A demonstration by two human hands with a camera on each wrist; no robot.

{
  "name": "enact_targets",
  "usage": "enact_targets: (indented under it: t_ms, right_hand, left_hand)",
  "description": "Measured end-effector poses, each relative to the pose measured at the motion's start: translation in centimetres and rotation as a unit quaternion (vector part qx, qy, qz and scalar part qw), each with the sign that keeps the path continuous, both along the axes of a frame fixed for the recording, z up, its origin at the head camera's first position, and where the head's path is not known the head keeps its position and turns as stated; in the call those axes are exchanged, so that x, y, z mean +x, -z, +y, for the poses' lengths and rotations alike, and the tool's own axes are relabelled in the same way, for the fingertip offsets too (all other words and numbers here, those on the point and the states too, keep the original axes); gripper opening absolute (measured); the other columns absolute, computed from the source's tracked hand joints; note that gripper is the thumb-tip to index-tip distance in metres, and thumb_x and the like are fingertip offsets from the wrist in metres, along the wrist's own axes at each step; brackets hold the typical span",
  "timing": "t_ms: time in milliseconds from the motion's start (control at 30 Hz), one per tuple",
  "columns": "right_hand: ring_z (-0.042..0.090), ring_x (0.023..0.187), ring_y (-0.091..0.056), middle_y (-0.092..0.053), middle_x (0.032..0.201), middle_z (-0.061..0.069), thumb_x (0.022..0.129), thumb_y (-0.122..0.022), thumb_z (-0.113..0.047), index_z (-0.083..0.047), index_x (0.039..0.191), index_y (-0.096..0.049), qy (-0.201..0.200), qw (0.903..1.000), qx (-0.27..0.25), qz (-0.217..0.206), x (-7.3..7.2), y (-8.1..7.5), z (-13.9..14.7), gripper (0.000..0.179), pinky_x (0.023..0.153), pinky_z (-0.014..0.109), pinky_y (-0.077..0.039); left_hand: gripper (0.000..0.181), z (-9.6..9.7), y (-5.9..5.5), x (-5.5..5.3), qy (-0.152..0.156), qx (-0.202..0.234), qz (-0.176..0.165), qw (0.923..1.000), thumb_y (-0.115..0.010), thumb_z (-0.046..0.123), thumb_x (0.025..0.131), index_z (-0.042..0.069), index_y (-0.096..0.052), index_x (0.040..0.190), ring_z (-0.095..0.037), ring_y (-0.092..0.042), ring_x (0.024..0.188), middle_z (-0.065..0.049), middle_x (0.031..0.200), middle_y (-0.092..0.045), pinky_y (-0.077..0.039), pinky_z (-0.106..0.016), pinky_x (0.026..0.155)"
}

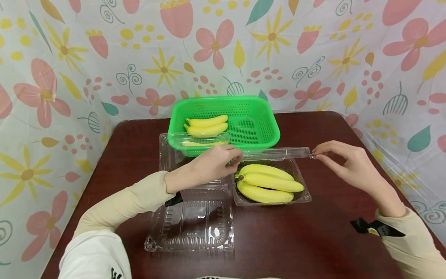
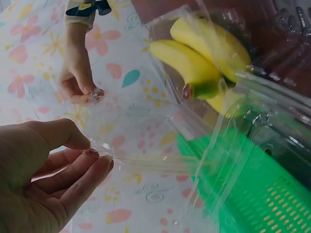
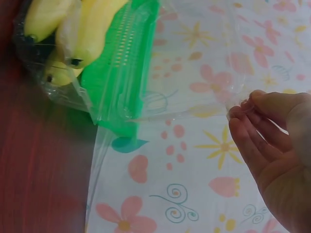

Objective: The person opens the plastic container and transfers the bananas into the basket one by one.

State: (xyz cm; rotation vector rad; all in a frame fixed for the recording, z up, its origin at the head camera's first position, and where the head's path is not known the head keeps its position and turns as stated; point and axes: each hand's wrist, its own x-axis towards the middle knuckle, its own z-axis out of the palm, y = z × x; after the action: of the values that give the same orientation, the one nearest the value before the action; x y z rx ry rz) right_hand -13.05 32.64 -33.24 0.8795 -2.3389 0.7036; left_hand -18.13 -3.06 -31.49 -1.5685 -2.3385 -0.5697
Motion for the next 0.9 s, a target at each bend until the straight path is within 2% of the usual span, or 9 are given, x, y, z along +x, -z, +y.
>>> enact_targets:
  t_ms: [100, 267, 533, 733, 900]
  right_hand:
    - [-0.004, 0.087, -0.058, -0.067, 0.088, 0.004, 0.073, -0.072, 0.005, -0.008, 0.092, -0.069, 0.0, 0.9999, -0.01, -0.004, -0.4, -0.2, 0.0, 0.024, 0.07, 0.006, -0.038]
    - [-0.003, 0.084, -0.058, -0.067, 0.088, 0.004, 0.071, -0.071, 0.008, -0.007, 0.093, -0.07, 0.0, 0.9997, -0.023, -0.005, -1.1, -0.5, -0.1, 0.027, 0.071, 0.006, -0.039]
    - [-0.006, 0.083, -0.057, -0.068, 0.089, 0.002, 0.068, -0.071, 0.013, -0.011, 0.095, -0.07, 0.036, 0.999, -0.028, -0.004, -2.5, -0.8, 0.0, 0.036, 0.07, 0.006, -0.04]
    - [-0.005, 0.079, -0.059, -0.067, 0.09, 0.002, 0.075, -0.068, 0.008, -0.012, 0.096, -0.069, 0.064, 0.9963, -0.049, -0.029, -3.8, -0.9, 0.0, 0.03, 0.067, 0.005, -0.041]
    - [-0.008, 0.076, -0.059, -0.066, 0.088, 0.008, 0.08, -0.065, 0.005, -0.006, 0.096, -0.069, 0.077, 0.9936, -0.068, -0.047, -3.7, -2.0, -1.3, 0.02, 0.064, 0.004, -0.043]
  left_hand:
    - [0.012, -0.1, -0.2, -0.4, -0.007, 0.009, -0.009, 0.9999, -0.058, -0.001, 0.08, 0.008, -0.063, 0.087, -0.006, -0.054, 0.066, -0.001, 0.081, -0.063, -0.043, -0.009, 0.058]
    - [0.013, -0.1, -0.5, -1.0, -0.014, 0.027, -0.018, 0.9994, -0.057, -0.001, 0.081, 0.007, -0.064, 0.088, -0.008, -0.054, 0.065, -0.002, 0.083, -0.064, -0.043, -0.013, 0.056]
    - [0.012, 0.1, -1.1, -1.9, -0.029, 0.037, -0.03, 0.9984, -0.057, 0.0, 0.083, 0.005, -0.065, 0.089, -0.011, -0.061, 0.075, -0.004, 0.085, -0.065, -0.05, -0.017, 0.063]
    - [0.012, 0.2, -1.6, -2.7, -0.046, 0.051, -0.048, 0.9964, -0.056, 0.002, 0.086, 0.004, -0.065, 0.093, -0.012, -0.061, 0.077, -0.006, 0.086, -0.066, -0.049, -0.018, 0.062]
    - [0.014, 0.2, -1.8, -3.6, -0.062, 0.063, -0.077, 0.9932, -0.054, 0.002, 0.088, 0.003, -0.066, 0.097, -0.012, -0.064, 0.079, -0.008, 0.088, -0.068, -0.05, -0.018, 0.061]
